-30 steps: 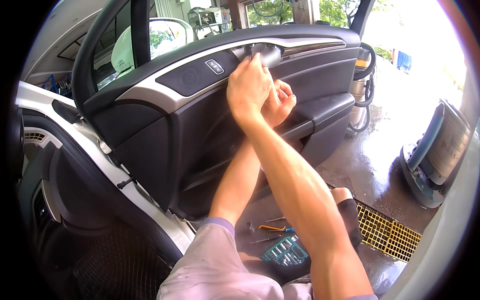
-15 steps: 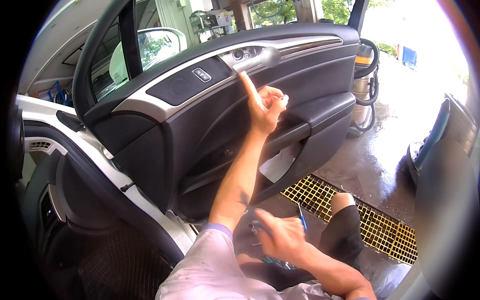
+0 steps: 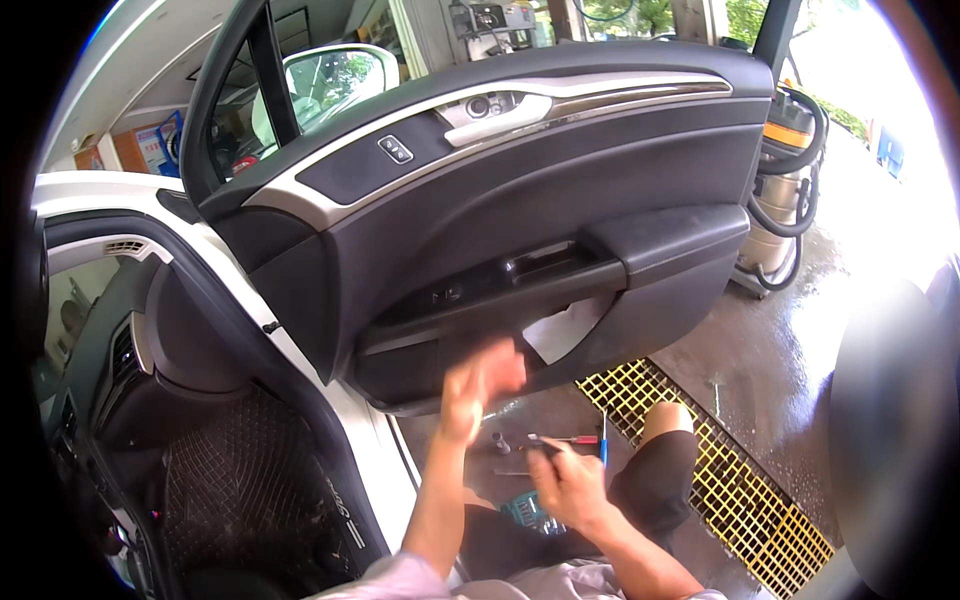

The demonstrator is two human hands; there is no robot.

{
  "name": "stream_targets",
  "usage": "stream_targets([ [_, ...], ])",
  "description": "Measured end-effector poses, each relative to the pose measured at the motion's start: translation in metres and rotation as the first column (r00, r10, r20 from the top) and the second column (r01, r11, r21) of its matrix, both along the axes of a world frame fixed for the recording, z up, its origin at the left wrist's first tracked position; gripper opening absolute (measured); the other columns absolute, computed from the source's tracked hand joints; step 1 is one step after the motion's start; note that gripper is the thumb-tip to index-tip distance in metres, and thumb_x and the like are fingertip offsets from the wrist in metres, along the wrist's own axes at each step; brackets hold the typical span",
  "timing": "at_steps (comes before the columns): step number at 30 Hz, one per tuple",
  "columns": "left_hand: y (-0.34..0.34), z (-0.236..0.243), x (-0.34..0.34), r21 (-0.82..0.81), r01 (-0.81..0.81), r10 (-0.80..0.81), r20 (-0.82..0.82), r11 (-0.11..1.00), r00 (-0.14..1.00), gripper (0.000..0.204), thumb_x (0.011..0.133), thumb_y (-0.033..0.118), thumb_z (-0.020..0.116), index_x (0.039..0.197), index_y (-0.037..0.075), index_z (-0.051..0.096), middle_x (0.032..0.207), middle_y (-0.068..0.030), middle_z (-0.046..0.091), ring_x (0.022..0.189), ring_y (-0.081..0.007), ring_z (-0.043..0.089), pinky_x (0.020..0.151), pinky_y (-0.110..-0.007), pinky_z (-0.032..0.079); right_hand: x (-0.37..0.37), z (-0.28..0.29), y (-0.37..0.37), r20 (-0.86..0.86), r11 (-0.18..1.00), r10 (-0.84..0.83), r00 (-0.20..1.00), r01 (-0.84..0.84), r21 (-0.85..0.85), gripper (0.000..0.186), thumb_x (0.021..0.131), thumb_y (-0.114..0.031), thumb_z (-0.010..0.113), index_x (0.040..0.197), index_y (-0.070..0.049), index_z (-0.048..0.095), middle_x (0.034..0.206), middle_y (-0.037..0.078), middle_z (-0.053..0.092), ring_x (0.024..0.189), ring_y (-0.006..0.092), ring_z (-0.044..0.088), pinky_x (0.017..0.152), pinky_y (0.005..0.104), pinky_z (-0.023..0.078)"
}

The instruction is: The person removes trim and screws from the interior panel of a car door using a yellow pry tool and a ratchet with a socket. They handle a socket set on the floor and manipulate the door handle and trim pieces by hand.

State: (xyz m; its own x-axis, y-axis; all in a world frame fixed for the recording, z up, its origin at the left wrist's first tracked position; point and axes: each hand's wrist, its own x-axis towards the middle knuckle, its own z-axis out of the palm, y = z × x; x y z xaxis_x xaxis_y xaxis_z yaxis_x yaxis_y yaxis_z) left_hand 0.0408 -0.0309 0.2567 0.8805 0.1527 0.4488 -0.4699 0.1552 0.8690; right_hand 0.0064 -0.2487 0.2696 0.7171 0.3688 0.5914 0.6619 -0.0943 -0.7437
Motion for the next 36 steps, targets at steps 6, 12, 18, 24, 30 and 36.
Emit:
stream_targets([
  [6, -0.028, -0.077, -0.136, -0.311, -0.202, 0.032, -0.475, 0.929, 0.880, 0.068, 0.100, 0.055, 0.054, 0.130, -0.006, 0.062, 0.126, -0.0175, 0.067, 0.108, -0.0282, 0.067, 0.085, -0.041, 0.059, 0.013, -0.058, 0.015, -0.798, 0.784, 0.338, 0.499, -0.619, -0.055, 0.041, 0.099, -0.037, 0.064, 0.083, 0.000, 0.062, 0.072, 0.002, 0.060, 0.068, 0.0100, 0.054, 0.057, 0.0320, 0.044],
  [12, -0.040, -0.094, -0.197, 0.037, -0.296, 0.228, -0.731, 0.954, 0.643, 0.040, 0.100, 0.025, 0.066, 0.124, -0.007, 0.064, 0.122, -0.0162, 0.068, 0.091, -0.0229, 0.071, 0.064, -0.030, 0.060, 0.012, -0.119, 0.028, -0.800, 0.494, 0.401, 0.448, -0.840, -0.223, 0.050, 0.096, -0.045, 0.060, 0.089, 0.004, 0.069, 0.083, 0.017, 0.069, 0.078, 0.0250, 0.065, 0.073, 0.0395, 0.051],
  [18, -0.035, -0.120, -0.200, 0.180, -0.478, 0.425, -0.770, 0.860, 0.475, 0.028, 0.098, 0.020, 0.068, 0.113, -0.004, 0.070, 0.088, -0.0043, 0.066, 0.070, -0.0139, 0.063, 0.058, -0.028, 0.055, 0.010, -0.194, 0.048, -0.646, 0.475, 0.583, 0.492, -0.852, -0.220, 0.048, 0.096, -0.046, 0.057, 0.103, -0.001, 0.073, 0.096, 0.024, 0.071, 0.089, 0.0362, 0.068, 0.084, 0.0430, 0.051],
  [24, 0.044, -0.144, -0.222, 0.150, -0.867, 0.752, -0.581, 0.475, 0.311, 0.022, 0.101, 0.025, 0.062, 0.097, 0.004, 0.066, 0.078, -0.0035, 0.065, 0.062, -0.0116, 0.058, 0.051, -0.028, 0.046, 0.035, -0.175, 0.000, -0.766, 0.582, 0.256, 0.590, -0.726, -0.365, 0.038, 0.094, -0.035, 0.062, 0.104, -0.001, 0.074, 0.081, 0.014, 0.071, 0.078, 0.0234, 0.068, 0.076, 0.0389, 0.054],
  [30, 0.106, -0.134, -0.261, -0.247, -0.957, 0.705, -0.705, -0.152, 0.070, 0.021, 0.099, 0.023, 0.065, 0.117, 0.013, 0.061, 0.100, -0.0007, 0.061, 0.085, -0.0123, 0.059, 0.062, -0.025, 0.053, 0.068, -0.286, -0.049, -0.477, 0.711, 0.087, 0.875, -0.390, -0.586, 0.028, 0.090, -0.028, 0.065, 0.090, -0.002, 0.075, 0.067, 0.012, 0.066, 0.056, 0.0197, 0.062, 0.055, 0.0367, 0.049],
  [36, 0.132, -0.172, -0.268, -0.313, -0.942, 0.787, -0.547, 0.124, 0.286, 0.066, 0.093, 0.007, 0.068, 0.151, 0.000, 0.037, 0.107, -0.0143, 0.061, 0.095, -0.0277, 0.068, 0.092, -0.044, 0.059, 0.088, -0.305, -0.073, -0.571, 0.811, -0.076, 0.817, -0.283, -0.512, 0.027, 0.095, -0.021, 0.062, 0.079, 0.001, 0.063, 0.056, 0.000, 0.049, 0.044, 0.0101, 0.042, 0.040, 0.0323, 0.030],
])
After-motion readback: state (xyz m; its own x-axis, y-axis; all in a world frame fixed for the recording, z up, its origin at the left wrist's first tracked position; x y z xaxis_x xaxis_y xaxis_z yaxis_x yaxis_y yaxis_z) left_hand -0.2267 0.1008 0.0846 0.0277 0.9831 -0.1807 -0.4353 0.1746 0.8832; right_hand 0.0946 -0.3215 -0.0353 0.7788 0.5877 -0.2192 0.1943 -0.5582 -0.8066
